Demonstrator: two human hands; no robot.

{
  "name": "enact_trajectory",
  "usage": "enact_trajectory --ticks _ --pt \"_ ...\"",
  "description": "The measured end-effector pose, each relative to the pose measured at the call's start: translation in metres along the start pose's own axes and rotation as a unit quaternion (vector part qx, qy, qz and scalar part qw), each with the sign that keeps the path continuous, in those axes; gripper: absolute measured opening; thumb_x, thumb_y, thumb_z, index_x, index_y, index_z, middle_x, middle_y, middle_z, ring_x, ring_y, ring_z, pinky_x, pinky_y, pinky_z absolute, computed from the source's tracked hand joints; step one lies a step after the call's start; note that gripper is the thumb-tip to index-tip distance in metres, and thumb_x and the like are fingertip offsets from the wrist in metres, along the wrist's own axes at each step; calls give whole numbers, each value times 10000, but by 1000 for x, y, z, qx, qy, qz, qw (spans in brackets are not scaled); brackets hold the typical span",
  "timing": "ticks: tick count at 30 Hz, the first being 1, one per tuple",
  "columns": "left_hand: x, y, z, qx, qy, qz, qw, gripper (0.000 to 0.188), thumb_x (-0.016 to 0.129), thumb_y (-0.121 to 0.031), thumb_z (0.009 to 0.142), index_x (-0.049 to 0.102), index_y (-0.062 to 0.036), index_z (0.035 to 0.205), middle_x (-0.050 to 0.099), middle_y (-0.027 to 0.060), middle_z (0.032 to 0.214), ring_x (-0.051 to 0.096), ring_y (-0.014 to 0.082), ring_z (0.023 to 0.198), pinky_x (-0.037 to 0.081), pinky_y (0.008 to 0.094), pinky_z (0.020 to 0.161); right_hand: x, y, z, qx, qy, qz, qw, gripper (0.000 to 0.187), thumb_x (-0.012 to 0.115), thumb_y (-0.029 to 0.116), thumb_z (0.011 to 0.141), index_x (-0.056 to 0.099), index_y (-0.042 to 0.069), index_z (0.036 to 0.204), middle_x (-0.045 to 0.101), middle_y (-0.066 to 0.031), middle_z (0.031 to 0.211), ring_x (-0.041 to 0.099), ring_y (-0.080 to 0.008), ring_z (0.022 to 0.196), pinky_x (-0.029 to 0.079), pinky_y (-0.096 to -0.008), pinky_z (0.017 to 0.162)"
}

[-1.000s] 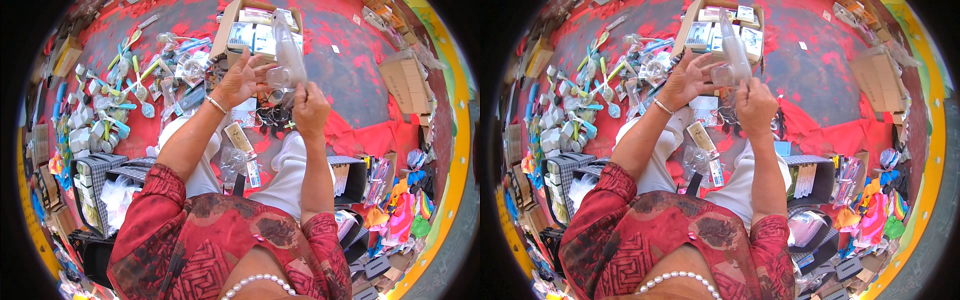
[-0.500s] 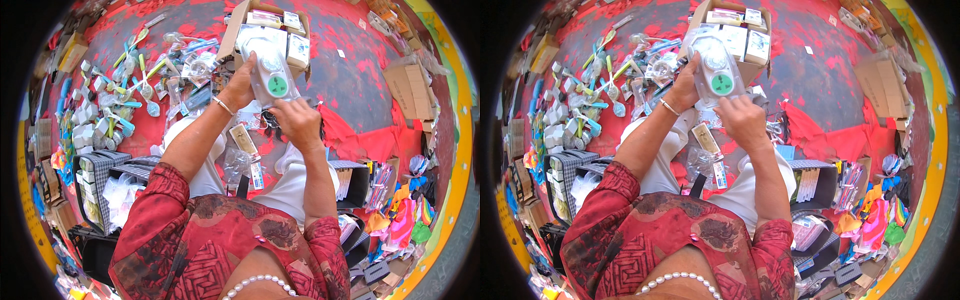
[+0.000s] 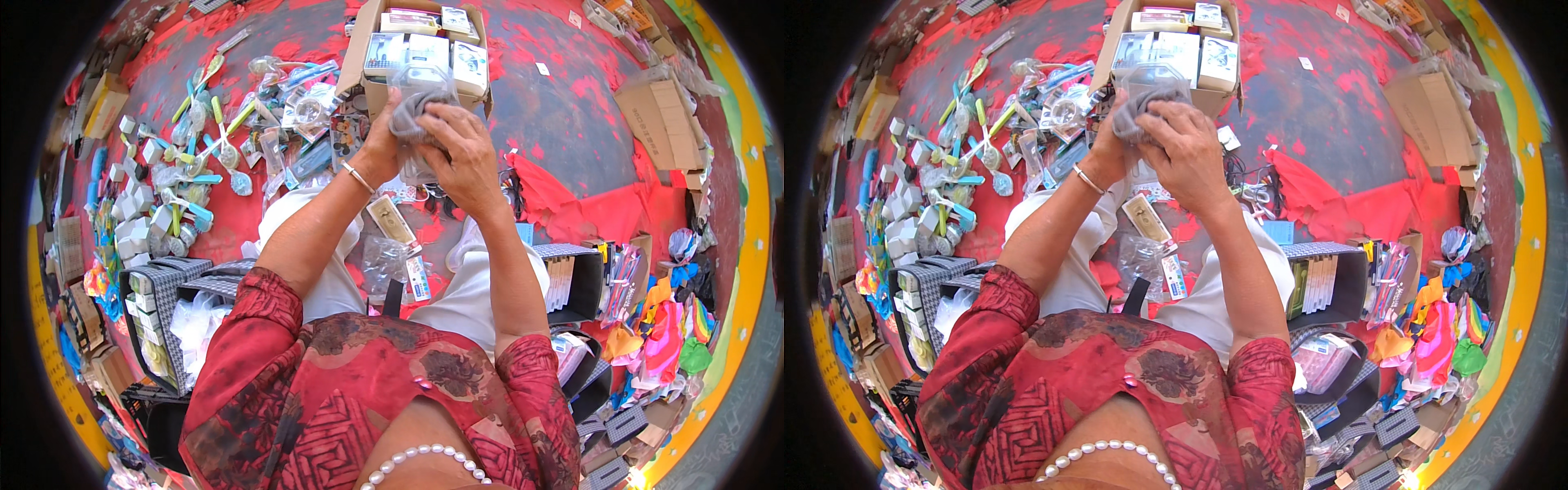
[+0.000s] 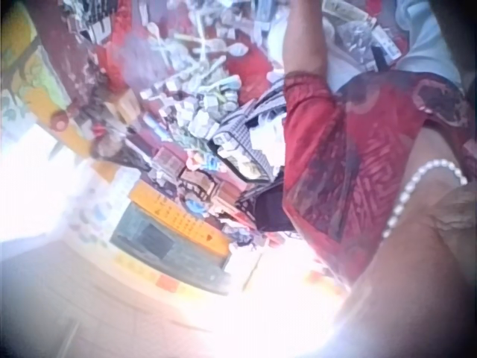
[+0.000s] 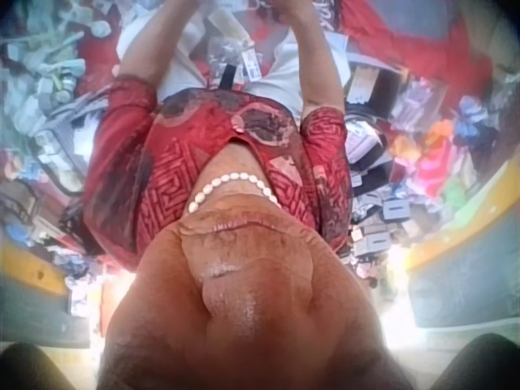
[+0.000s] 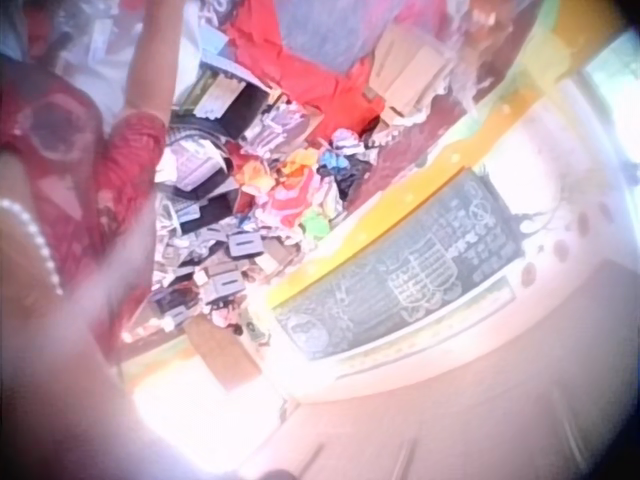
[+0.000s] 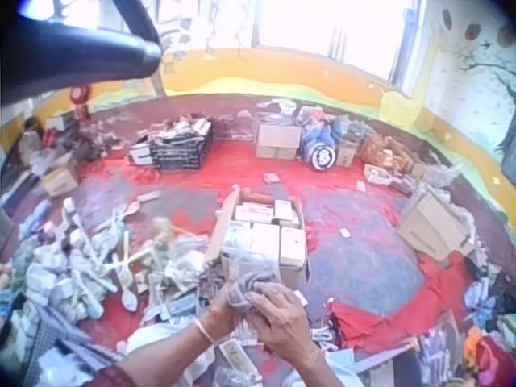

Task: The person sits on the floor and wipes a packaged power strip with a cloth. They then pick up several cables, inspect them, and place them into a plastic bag.

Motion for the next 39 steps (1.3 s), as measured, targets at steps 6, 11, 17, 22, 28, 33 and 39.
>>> enact_trajectory --ticks 6,11,17,22,28,33,39 --pt "2 -23 1 54 -44 17 997 675 182 -578 906 400 -51 1268 524 123 1201 526 251 1095 435 400 934 -27 -9 -33 66 99 52 992 220 556 -27 640 625 63 829 608 -71 838 546 -251 821 453 -343 750" --pt "7 -23 -3 3 -34 9 999 609 280 -528 917 379 -57 1290 512 116 1222 512 257 1110 418 387 951 -61 -48 -29 364 -186 244 879 159 523 -28 781 623 20 896 603 -21 826 550 -99 695 457 -250 633" --pt "7 -5 -1 -16 5 8 1000 610 249 -525 923 372 -56 1294 503 111 1232 504 250 1119 413 390 956 -42 -35 -19 271 -261 249 893 132 531 -7 816 603 4 926 602 -28 854 546 -89 723 451 -224 643" --pt "8 -4 -4 -36 45 60 996 631 253 -544 916 351 -62 1311 489 101 1241 497 225 1125 405 372 961 -4 -7 -2 26 -48 -33 998 297 607 84 660 607 80 957 598 -99 962 529 -289 947 385 -392 863" --pt "13 5 -16 -133 121 227 957 629 409 -518 891 336 -69 1326 462 64 1262 476 164 1127 377 351 972 -26 -36 8 147 -97 0 984 262 591 28 658 631 73 914 583 -100 976 526 -299 938 410 -373 831" --pt "11 9 -20 -127 132 207 961 563 566 -339 852 385 -48 1298 521 78 1180 517 164 1066 407 336 941 -24 -57 -1 108 -92 -31 989 225 596 14 663 631 51 882 564 -100 895 567 -281 818 465 -370 687" --pt "11 10 -21 -196 97 115 969 491 569 -304 847 454 -25 1234 580 77 1090 574 176 982 450 325 890 -61 -77 3 328 -298 -79 893 217 575 31 670 627 13 880 579 -125 812 583 -293 708 470 -357 659"
Point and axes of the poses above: each hand's wrist, its own z-axis towards the middle knuckle, its own x-axis out of the palm, y = z × x, the point moved 1 cm from there along z, towards the middle knuckle
